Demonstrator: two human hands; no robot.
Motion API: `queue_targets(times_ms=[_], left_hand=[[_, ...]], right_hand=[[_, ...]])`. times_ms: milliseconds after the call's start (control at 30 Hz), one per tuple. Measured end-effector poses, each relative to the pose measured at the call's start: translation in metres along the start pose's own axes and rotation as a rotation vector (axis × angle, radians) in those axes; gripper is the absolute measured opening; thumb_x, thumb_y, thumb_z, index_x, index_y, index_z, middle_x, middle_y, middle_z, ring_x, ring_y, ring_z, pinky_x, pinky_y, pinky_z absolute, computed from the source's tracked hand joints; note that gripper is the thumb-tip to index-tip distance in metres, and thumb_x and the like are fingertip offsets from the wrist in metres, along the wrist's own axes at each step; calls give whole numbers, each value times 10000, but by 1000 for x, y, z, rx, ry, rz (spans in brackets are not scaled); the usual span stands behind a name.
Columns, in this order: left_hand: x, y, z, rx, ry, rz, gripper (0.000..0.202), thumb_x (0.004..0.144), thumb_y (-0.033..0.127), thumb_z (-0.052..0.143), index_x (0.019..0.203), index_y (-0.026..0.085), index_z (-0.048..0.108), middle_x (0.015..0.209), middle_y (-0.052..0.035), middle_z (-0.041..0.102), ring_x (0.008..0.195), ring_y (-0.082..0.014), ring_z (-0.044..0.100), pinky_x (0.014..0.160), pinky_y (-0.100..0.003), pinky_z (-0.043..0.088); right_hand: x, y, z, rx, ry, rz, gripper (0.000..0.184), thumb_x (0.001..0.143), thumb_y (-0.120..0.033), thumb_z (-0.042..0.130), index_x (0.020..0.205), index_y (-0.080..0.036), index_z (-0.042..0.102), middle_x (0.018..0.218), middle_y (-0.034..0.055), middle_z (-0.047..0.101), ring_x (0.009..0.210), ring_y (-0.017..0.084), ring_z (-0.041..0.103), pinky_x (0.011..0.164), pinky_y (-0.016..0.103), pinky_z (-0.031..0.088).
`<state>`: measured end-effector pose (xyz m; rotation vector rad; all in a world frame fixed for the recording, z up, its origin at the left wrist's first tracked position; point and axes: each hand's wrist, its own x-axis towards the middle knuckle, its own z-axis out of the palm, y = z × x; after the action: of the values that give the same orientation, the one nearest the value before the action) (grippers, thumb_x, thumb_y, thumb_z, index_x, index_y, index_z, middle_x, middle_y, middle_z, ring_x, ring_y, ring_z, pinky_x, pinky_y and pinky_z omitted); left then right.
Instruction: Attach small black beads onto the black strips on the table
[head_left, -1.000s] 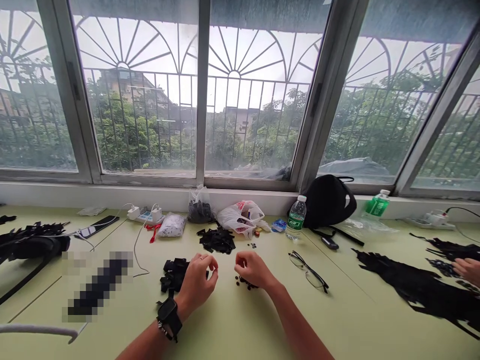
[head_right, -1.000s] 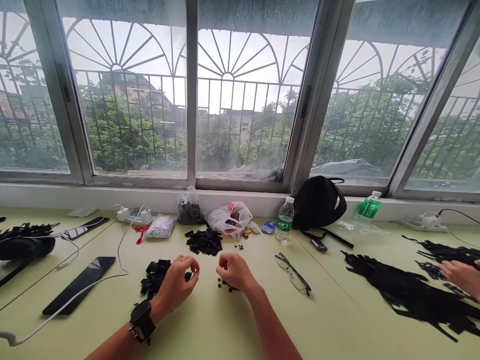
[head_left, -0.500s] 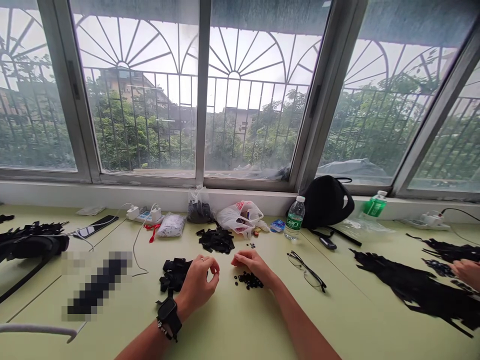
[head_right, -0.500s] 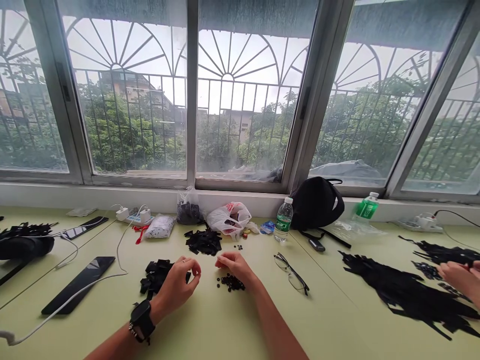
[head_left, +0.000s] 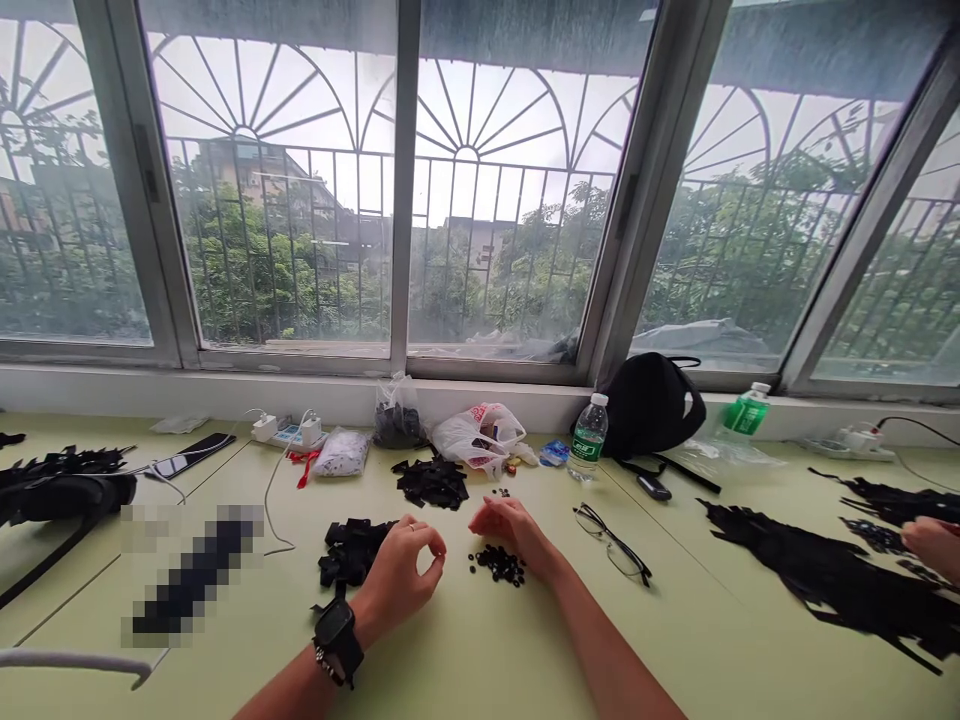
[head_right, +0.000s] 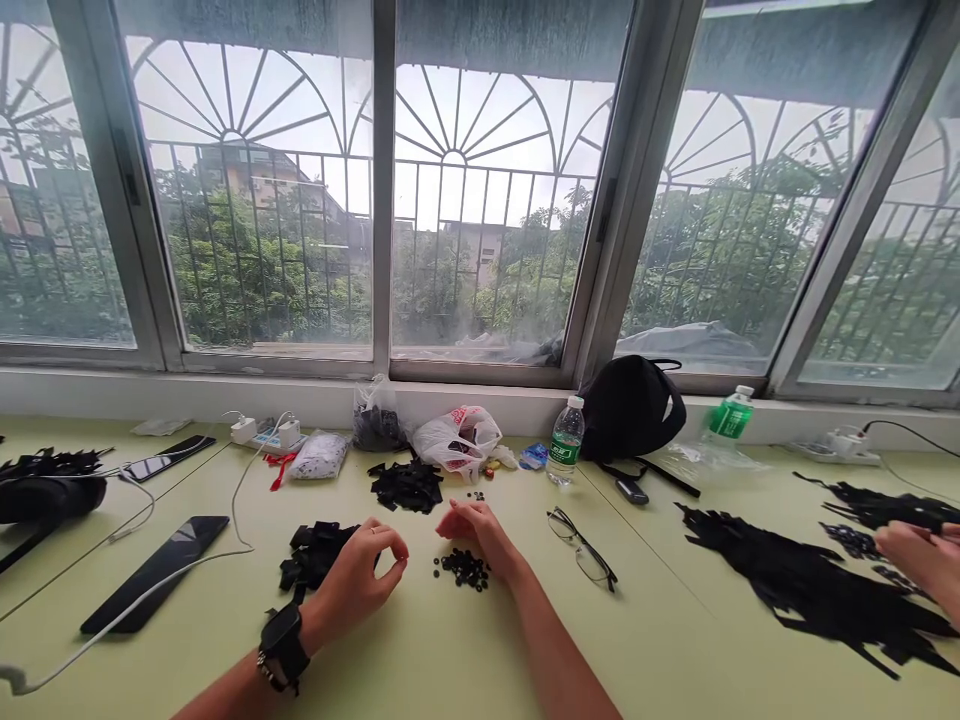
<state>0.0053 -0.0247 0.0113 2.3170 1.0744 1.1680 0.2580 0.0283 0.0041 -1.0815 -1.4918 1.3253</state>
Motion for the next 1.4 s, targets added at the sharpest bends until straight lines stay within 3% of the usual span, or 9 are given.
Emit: queue_targets(times_ms=[167, 333, 533, 700, 900, 1067, 1200, 1267, 1400], left_hand=[[-5, 9, 2, 1, -171, 121, 207, 824, 108, 628, 893, 266, 743, 874, -28, 753, 953, -232, 613, 906, -365, 491], [-9, 18, 5, 70, -277, 209, 180, 829, 177, 714, 977, 280, 729, 1060, -31, 757, 1082, -266, 600, 988, -407, 457], [-17, 26, 7, 165, -307, 248, 518, 857, 415, 757, 1336, 310, 588, 1312, -57, 662, 1249, -330, 517, 1112, -500, 387], [-16, 20, 10, 223, -254, 232, 302, 946, 361, 649, 1238, 291, 614, 1303, -33, 658, 1318, -319, 465, 1128, -514, 385], [-12, 16, 12, 205, -186, 237, 331, 900, 285, 704, 1221, 312, 627, 1250, -5, 696, 1227, -295, 523, 1082, -513, 422], [-8, 12, 10, 207, -117, 189, 90, 892, 174, 650, 909, 261, 670, 974, -11, 738, 1019, -252, 598, 930, -440, 488], [-6, 9, 10, 210, -106, 180, 109, 902, 166, 619, 831, 237, 661, 886, -29, 722, 935, -234, 599, 870, -413, 491], [-6, 8, 11, 208, -103, 177, 106, 894, 162, 626, 828, 235, 667, 876, -31, 721, 919, -231, 594, 856, -407, 489], [-5, 7, 12, 212, -88, 151, 110, 886, 161, 633, 813, 236, 669, 839, -28, 708, 896, -226, 588, 832, -391, 484]], right_hand=[[-3, -3, 15, 26, -97, -21, 616, 877, -727, 592, 840, -140, 777, 916, 142, 766, 899, 273, 711, 888, 401, 507], [-4, -7, 23, -54, -184, -50, 630, 888, -729, 578, 829, -136, 785, 869, 123, 762, 831, 246, 695, 841, 370, 495], [-5, -8, 25, -59, -226, -58, 613, 902, -711, 569, 852, -137, 780, 869, 110, 755, 827, 233, 683, 825, 352, 494], [-3, -5, 24, -55, -228, -71, 598, 925, -688, 567, 855, -132, 775, 805, 85, 724, 752, 198, 652, 779, 324, 487], [-2, -8, 26, -119, -237, -103, 566, 933, -666, 581, 815, -143, 763, 752, 54, 687, 696, 167, 597, 720, 290, 464], [-4, -11, 27, -245, -282, -145, 551, 906, -662, 626, 718, -156, 737, 688, 40, 665, 659, 161, 578, 687, 279, 455], [-2, -9, 26, -314, -290, -152, 572, 935, -653, 583, 679, -159, 716, 647, 40, 654, 625, 160, 575, 662, 280, 459], [0, -6, 26, -351, -231, -170, 556, 948, -637, 564, 695, -162, 704, 651, 36, 650, 620, 161, 574, 648, 281, 468], [4, 3, 29, -593, 49, -311, 388, 955, -524, 586, 820, -184, 716, 823, 54, 697, 777, 202, 630, 735, 314, 515]])
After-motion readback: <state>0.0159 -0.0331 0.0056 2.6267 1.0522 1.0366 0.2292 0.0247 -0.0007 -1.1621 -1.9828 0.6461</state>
